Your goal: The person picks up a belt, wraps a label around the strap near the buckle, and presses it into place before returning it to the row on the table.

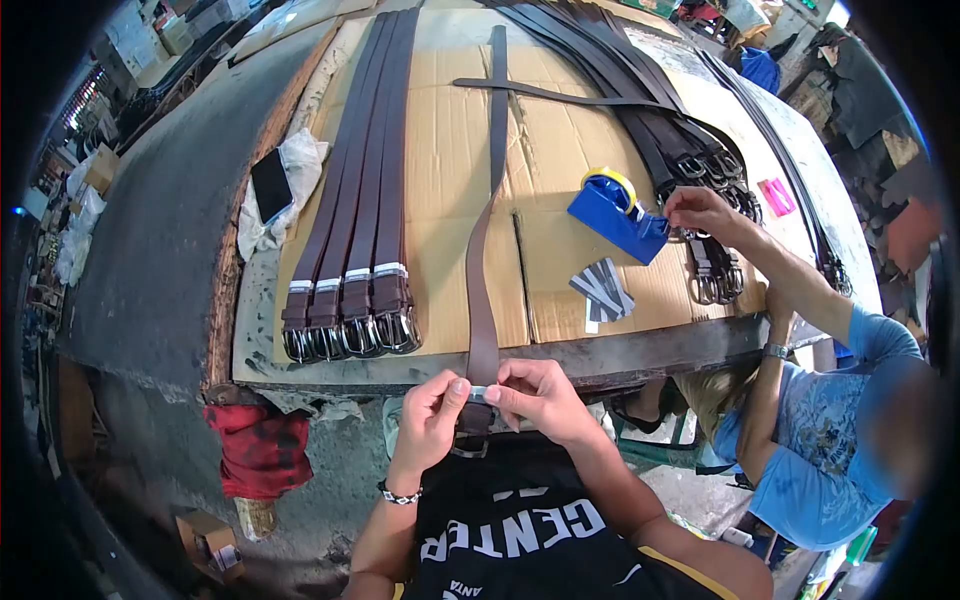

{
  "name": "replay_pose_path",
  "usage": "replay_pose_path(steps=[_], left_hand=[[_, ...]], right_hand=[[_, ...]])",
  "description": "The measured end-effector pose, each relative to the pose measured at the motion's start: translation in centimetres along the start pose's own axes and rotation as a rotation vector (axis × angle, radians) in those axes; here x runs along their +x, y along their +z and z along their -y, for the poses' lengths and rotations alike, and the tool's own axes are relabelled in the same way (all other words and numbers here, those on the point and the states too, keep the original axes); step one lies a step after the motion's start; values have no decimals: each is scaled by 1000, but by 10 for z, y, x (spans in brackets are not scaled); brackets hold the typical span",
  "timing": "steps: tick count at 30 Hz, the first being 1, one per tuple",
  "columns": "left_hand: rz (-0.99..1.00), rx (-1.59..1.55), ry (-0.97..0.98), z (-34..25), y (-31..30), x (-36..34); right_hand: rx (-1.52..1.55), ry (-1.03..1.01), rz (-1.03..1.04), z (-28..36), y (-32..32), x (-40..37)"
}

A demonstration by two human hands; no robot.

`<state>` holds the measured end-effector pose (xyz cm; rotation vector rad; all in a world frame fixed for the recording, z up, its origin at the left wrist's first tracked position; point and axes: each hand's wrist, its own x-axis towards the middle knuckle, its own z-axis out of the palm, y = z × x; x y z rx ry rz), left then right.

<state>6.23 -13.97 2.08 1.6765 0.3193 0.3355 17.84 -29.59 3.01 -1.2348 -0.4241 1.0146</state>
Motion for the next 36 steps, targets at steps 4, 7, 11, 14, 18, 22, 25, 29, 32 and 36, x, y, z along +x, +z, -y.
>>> replay_pose_path(steps=[4,7,11,14,18,22,25,29,32,36], left_hand=[[10,-173,-42,8,0,-3],[-13,-338,-101,11,7,-3],[-31,-413,-130,20,15,-3],[-7,-341,-101,19,12,-3],[-29,-316,-117,17,11,-6],[-113,-270,-83,11,10,-10],[-110,-164,-43,6,11,-12],[-141,-77,-44,1,10,-12],[-153,-56,-38,3,7,-12],[-133,-95,-71,5,0,-12]], right_hand=[[59,4,22,2,6,-1],[89,15,16,-1,6,-1],[126,22,-10,-8,3,2],[154,20,-17,-10,2,2],[193,14,-28,-13,3,3],[164,19,-57,-14,5,4],[48,2,-75,-10,10,3],[-140,-12,-62,-7,10,4],[-156,17,-6,0,5,3],[-94,37,20,1,3,4]])
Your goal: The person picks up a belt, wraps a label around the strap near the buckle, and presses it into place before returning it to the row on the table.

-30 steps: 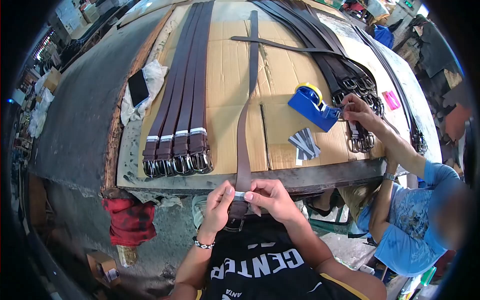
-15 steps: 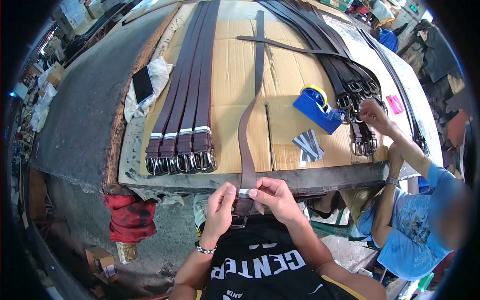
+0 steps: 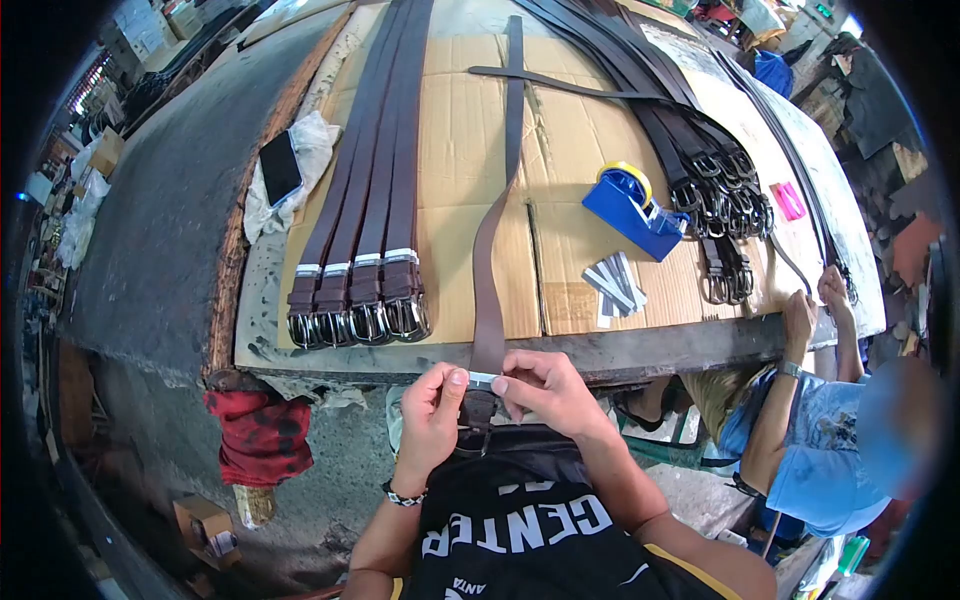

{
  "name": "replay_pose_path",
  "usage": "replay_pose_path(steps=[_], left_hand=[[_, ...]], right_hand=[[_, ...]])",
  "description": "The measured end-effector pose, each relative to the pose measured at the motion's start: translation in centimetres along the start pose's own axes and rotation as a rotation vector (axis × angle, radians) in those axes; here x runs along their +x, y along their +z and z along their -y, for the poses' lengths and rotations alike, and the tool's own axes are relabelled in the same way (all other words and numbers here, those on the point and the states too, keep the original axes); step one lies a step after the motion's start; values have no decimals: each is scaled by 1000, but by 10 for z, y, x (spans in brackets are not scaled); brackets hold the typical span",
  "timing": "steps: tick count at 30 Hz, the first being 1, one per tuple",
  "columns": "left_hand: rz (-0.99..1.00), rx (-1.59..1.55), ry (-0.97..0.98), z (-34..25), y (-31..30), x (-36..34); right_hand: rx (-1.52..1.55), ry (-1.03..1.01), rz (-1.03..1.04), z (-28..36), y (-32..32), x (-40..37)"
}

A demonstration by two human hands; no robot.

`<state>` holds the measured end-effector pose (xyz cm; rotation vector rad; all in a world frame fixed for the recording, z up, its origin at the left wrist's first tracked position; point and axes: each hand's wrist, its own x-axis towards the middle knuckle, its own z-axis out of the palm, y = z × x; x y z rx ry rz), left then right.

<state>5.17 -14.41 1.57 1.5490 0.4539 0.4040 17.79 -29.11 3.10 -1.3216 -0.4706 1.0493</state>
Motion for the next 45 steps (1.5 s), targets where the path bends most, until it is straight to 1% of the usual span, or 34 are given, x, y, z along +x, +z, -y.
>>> replay_pose_path(steps=[3,5,6,9,10,12,13,14,16,17,18,19,21,22,23,24,25,26,27,29,30,31,32,33,34,35,36,37,40,41,42,43,45], left_hand=[[51,-138,-63,9,-6,4],[133,-328,-123,39,-11,8],[174,-423,-151,41,-12,11],[338,-652,-414,38,-20,9],[459,-603,-398,44,-24,12],[627,-919,-421,34,-15,7],[710,-1076,-425,28,-10,7],[811,-1006,-369,26,-8,7],[777,-1095,-415,43,-6,2],[759,-1142,-441,52,-6,0],[692,-1093,-440,44,-7,-1],[599,-929,-448,33,-8,-4],[414,-603,-460,10,-9,-13],[372,-496,-397,2,-10,-15],[334,-295,-299,-2,-11,-18],[294,-98,-200,-5,-12,-21],[248,96,-95,-10,-13,-23],[202,79,-41,-18,-11,-25],[235,50,-41,-27,-11,-27],[300,-7,-47,-39,-14,-34],[391,43,-54,-27,-18,-37],[416,38,1,-22,-17,-36],[434,66,3,-21,-17,-35],[452,96,6,-20,-18,-33],[423,78,7,-15,-19,-32],[396,58,7,-8,-19,-32],[371,36,7,-2,-19,-32],[375,40,19,4,-20,-32],[410,33,18,11,-27,-33],[434,21,0,9,-29,-33],[459,10,-18,7,-31,-33],[467,2,-6,6,-33,-33],[487,-11,18,5,-37,-33]], right_hand=[[137,-8,-11,-8,-1,3],[248,-12,5,-7,1,3],[303,-14,14,-7,2,3],[412,-5,47,-15,3,4],[435,2,65,-14,3,4],[482,19,106,-8,4,1],[398,2,87,-9,2,2],[313,-17,68,-10,-1,2],[192,-26,45,-19,-5,5],[199,-11,-16,-22,-4,5],[205,2,-79,-20,0,6],[212,16,-143,-18,2,7],[227,-9,-165,-19,1,13],[265,-4,-190,-16,3,18],[302,1,-216,-14,4,22],[293,-28,-170,-9,4,28],[216,-46,-197,-2,6,35],[135,-68,-222,8,10,42],[54,-88,-246,20,11,50],[49,-189,-221,50,4,67],[48,-241,-203,68,0,78],[26,-269,-235,92,-4,85],[4,-296,-266,118,-7,90],[5,-427,-273,140,-7,94],[-218,-500,-318,169,-7,87],[-185,-537,-275,197,-6,85],[-114,-580,-292,223,7,79],[-119,-705,-290,243,5,82],[-146,-873,-143,308,-9,73],[-121,-931,-54,330,-14,71],[-175,-912,83,349,-14,63],[-172,-1035,-114,357,6,61],[-171,-1084,-169,382,16,49]])
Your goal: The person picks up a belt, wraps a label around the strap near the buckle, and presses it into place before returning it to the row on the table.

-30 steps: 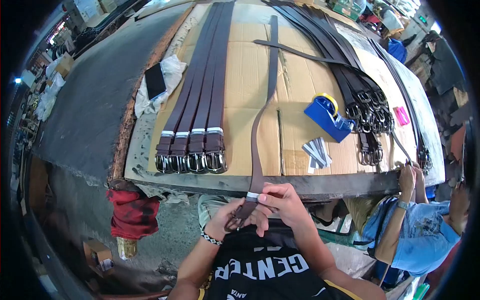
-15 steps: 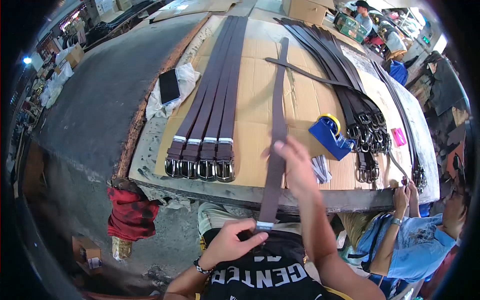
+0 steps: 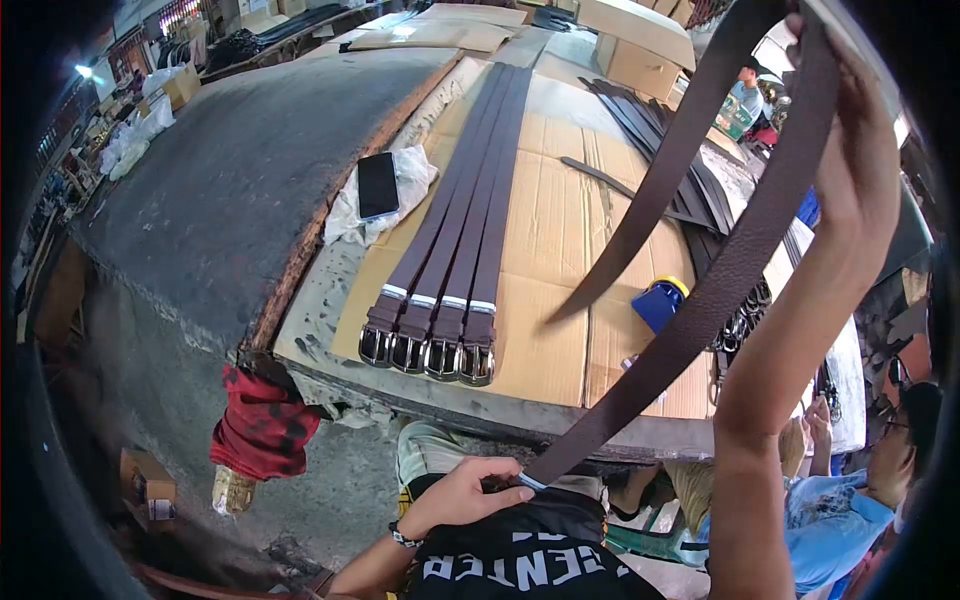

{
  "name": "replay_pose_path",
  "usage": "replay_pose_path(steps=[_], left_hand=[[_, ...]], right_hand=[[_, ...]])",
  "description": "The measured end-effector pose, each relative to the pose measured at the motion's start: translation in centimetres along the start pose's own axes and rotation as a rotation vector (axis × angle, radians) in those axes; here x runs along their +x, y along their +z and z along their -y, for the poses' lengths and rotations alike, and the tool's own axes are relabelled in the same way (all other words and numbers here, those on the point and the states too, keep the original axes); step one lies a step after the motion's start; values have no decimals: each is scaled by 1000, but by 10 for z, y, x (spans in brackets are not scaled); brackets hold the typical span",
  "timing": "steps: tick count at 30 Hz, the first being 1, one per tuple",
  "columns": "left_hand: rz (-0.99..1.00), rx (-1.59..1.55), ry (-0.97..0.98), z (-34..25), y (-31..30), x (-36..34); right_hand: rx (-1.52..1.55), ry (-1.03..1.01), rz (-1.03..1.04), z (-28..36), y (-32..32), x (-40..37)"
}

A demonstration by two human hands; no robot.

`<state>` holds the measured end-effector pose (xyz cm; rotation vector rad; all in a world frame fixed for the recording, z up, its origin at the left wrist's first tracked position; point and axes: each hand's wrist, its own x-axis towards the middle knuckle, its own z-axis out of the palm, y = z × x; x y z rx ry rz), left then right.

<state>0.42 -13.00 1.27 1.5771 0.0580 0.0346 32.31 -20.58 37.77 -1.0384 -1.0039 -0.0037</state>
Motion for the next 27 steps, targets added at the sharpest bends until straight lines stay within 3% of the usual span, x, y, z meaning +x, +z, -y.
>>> replay_pose_path(steps=[5,8,10,12,17,20,21,24,25,26,27], left_hand=[[-73,-168,144,-8,-6,3],[-111,-256,121,-10,-12,2],[-142,-324,81,-17,-16,2],[-187,-393,68,-28,-20,0],[-207,-138,184,-38,-45,-8],[-141,-77,71,-25,-58,-35],[-124,-51,10,-19,-60,-45],[6,-47,-75,0,-64,-76],[56,-31,-129,-6,-67,-84],[6,-141,-143,-4,-61,-94],[14,-99,-174,-1,-62,-102]], right_hand=[[82,-170,187,-3,47,9],[144,-88,73,-25,49,62],[64,103,208,-40,41,100],[102,127,71,-51,59,122],[120,-198,192,-41,84,114],[-586,-481,152,-124,57,111],[-381,-203,45,-151,72,86],[-358,212,-3,-248,100,6],[-406,471,46,-284,98,-15],[-341,565,-15,-337,97,-37],[-315,647,63,-358,93,-61]])
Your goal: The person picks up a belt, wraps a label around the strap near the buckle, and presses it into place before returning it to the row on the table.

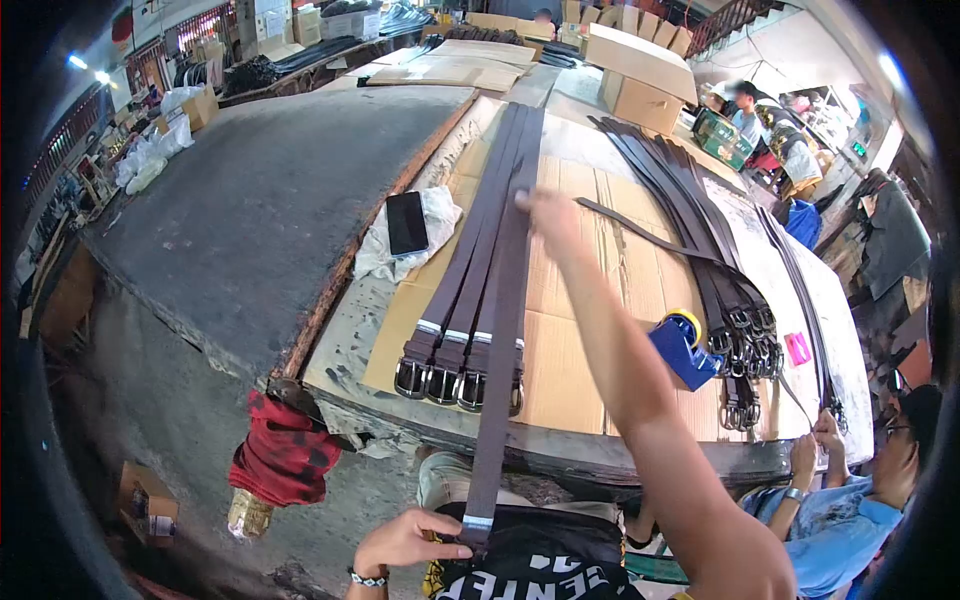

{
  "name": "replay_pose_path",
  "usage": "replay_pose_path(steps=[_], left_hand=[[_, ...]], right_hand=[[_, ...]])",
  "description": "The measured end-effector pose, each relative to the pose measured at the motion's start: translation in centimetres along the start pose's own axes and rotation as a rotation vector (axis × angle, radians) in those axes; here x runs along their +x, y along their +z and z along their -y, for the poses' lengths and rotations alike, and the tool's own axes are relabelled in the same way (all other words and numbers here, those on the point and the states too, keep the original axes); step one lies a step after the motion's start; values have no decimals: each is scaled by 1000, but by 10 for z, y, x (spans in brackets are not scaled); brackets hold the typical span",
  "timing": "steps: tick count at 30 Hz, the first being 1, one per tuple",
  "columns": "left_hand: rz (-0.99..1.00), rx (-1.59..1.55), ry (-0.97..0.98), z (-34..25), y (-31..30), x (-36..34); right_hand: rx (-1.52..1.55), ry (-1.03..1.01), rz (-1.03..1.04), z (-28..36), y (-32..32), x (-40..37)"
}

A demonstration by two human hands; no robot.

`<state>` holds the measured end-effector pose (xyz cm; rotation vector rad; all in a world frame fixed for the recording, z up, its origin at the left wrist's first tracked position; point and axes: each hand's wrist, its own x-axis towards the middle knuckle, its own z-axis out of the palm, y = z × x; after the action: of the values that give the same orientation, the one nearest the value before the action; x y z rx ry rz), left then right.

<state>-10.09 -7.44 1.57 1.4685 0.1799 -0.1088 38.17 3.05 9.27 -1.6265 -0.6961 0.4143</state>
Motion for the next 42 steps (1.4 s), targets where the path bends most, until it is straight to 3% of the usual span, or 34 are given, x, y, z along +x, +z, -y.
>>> replay_pose_path(steps=[2,5,10,12,19,23,24,28,33,37,42], left_hand=[[-27,54,-25,4,0,-11],[-80,59,-20,1,2,-21],[-44,-63,36,-8,1,-9],[-73,-68,-24,-3,-1,1],[30,-52,169,-25,-14,23],[42,-112,128,-20,-9,30],[-1,-274,13,-26,-3,33],[-246,-451,66,-28,13,69],[-282,-483,112,-34,7,95],[-251,-495,159,-40,-2,111],[-315,-443,171,-49,-12,127]], right_hand=[[50,152,-37,-56,17,-5],[-18,178,-103,-88,35,-17],[34,277,-52,-90,36,-18],[88,354,-56,-91,37,-20],[-134,200,66,-36,21,-117],[-66,185,67,-61,18,-100],[-65,177,57,-66,19,-86],[95,186,-74,-91,23,-41],[-78,285,17,-63,18,-95],[-248,101,25,-59,16,-142],[-216,30,21,-78,17,-95]])
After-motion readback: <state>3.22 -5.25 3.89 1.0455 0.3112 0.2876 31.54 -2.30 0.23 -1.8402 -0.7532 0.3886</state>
